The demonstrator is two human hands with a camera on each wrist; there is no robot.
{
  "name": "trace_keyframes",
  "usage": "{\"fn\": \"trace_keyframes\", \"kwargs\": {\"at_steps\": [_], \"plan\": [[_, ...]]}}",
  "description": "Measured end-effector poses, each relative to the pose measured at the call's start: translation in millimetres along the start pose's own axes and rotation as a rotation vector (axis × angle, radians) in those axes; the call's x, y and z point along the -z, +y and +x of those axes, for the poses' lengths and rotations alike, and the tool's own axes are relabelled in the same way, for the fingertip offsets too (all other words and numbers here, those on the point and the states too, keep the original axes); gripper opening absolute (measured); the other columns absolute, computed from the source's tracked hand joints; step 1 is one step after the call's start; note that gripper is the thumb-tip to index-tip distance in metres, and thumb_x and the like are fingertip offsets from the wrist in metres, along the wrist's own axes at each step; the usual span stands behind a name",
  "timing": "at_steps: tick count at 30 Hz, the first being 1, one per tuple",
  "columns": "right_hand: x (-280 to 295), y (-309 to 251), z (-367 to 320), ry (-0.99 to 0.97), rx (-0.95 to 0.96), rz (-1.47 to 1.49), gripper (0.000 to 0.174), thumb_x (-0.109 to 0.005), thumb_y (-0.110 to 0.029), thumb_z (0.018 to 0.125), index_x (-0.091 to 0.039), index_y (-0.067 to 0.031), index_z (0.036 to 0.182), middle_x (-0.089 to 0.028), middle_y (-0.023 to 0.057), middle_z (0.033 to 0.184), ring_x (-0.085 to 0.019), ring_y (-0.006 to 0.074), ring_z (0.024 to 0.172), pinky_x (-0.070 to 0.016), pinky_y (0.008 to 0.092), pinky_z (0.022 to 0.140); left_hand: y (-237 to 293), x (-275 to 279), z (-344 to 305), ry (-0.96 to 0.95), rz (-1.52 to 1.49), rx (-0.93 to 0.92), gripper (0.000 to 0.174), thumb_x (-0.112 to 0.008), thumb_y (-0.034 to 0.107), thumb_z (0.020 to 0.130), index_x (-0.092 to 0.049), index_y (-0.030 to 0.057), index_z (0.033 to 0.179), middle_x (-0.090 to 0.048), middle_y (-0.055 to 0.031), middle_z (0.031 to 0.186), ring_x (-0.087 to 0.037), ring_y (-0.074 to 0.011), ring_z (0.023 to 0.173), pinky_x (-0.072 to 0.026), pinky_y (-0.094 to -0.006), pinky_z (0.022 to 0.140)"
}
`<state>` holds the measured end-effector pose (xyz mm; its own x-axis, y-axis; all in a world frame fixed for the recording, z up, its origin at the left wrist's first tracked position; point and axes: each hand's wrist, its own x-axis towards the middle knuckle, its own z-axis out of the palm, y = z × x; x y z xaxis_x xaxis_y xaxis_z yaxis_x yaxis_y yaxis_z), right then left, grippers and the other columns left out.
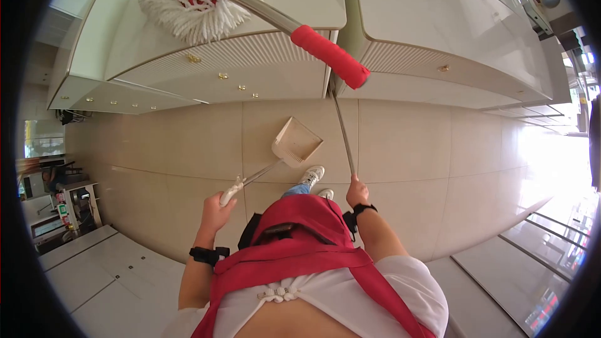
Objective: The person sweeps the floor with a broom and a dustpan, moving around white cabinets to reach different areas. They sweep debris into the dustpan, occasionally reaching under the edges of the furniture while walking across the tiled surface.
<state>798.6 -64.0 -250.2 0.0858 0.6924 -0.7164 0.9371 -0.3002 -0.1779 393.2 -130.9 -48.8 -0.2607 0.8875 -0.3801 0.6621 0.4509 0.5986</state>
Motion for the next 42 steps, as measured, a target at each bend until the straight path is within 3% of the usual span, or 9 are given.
{"fn": "trace_keyframes", "kwargs": {"at_steps": [12,15,18,21,25,30,34,36,42], "plan": [[29,100,-151,-0.113,0.031,0.117,0.044,-0.048,0.000,0.076,-0.048,-0.0090,0.119,-0.062,0.0196,0.098,-0.056,0.0379,0.100,-0.0456,0.0447,0.084,-22,16,-30,0.073,0.020,0.009,0.026,-0.068,0.021,0.075,-0.061,-0.0021,0.084,-0.052,-0.0079,0.057,-0.051,-0.0152,0.053,-0.0419,-0.0325,0.051],[4,123,-149,0.161,0.319,0.261,0.044,-0.048,-0.002,0.076,-0.047,-0.0075,0.120,-0.063,0.0181,0.086,-0.063,0.0347,0.080,-0.0496,0.0462,0.068,-17,26,-56,0.108,-0.085,0.158,0.024,-0.068,0.020,0.076,-0.062,-0.0012,0.085,-0.052,-0.0037,0.056,-0.049,-0.0113,0.050,-0.0399,-0.0295,0.047],[46,97,-127,-0.365,-0.061,0.534,0.047,-0.048,-0.004,0.076,-0.048,-0.0076,0.123,-0.060,0.0145,0.074,-0.058,0.0242,0.055,-0.0458,0.0416,0.047,-10,27,-66,0.104,-0.166,0.250,0.022,-0.068,0.019,0.076,-0.062,-0.0003,0.085,-0.051,-0.0004,0.056,-0.047,-0.0084,0.048,-0.0375,-0.0266,0.044],[39,105,-86,-0.463,-0.111,0.654,0.055,-0.054,-0.001,0.071,-0.048,-0.0090,0.125,-0.055,0.0100,0.068,-0.046,0.0143,0.046,-0.0372,0.0346,0.037,-9,27,-68,0.077,-0.118,0.237,0.022,-0.068,0.019,0.077,-0.062,-0.0002,0.084,-0.050,0.0007,0.056,-0.046,-0.0075,0.048,-0.0368,-0.0256,0.044],[32,136,-70,-0.331,-0.220,0.735,0.069,-0.059,0.003,0.061,-0.048,-0.0105,0.128,-0.053,0.0080,0.068,-0.045,0.0150,0.047,-0.0365,0.0322,0.041,-21,21,-66,0.116,-0.018,0.101,0.022,-0.067,0.020,0.078,-0.061,0.0002,0.085,-0.050,0.0010,0.055,-0.044,-0.0065,0.045,-0.0350,-0.0249,0.041],[16,196,-95,-0.296,-0.296,0.870,0.077,-0.060,0.005,0.057,-0.046,-0.0128,0.130,-0.050,0.0053,0.070,-0.047,0.0160,0.052,-0.0375,0.0313,0.046,-14,22,-68,0.118,-0.253,0.339,0.023,-0.065,0.022,0.082,-0.059,0.0020,0.092,-0.047,0.0013,0.054,-0.039,-0.0061,0.037,-0.0299,-0.0240,0.034],[-42,298,-124,-0.287,-0.348,0.862,0.073,-0.062,0.005,0.058,-0.048,-0.0136,0.127,-0.051,0.0031,0.074,-0.050,0.0169,0.058,-0.0410,0.0318,0.048,-27,24,-75,0.173,-0.354,0.411,0.022,-0.064,0.023,0.085,-0.057,0.0036,0.090,-0.043,0.0016,0.053,-0.038,-0.0070,0.034,-0.0290,-0.0237,0.032],[-52,329,-158,-0.234,-0.410,0.811,0.056,-0.061,0.003,0.062,-0.051,-0.0080,0.116,-0.052,0.0050,0.074,-0.050,0.0174,0.055,-0.0415,0.0317,0.047,-32,25,-81,0.200,-0.383,0.455,0.021,-0.063,0.024,0.085,-0.055,0.0048,0.084,-0.043,0.0014,0.053,-0.038,-0.0076,0.034,-0.0297,-0.0244,0.031],[-6,274,-231,-0.274,-0.510,0.664,0.017,-0.056,-0.006,0.072,-0.048,0.0007,0.086,-0.054,0.0113,0.074,-0.056,0.0219,0.053,-0.0455,0.0367,0.046,-62,24,-103,0.299,-0.534,0.583,0.026,-0.063,0.028,0.086,-0.048,0.0086,0.076,-0.041,0.0011,0.053,-0.037,-0.0084,0.035,-0.0317,-0.0258,0.032]]}}
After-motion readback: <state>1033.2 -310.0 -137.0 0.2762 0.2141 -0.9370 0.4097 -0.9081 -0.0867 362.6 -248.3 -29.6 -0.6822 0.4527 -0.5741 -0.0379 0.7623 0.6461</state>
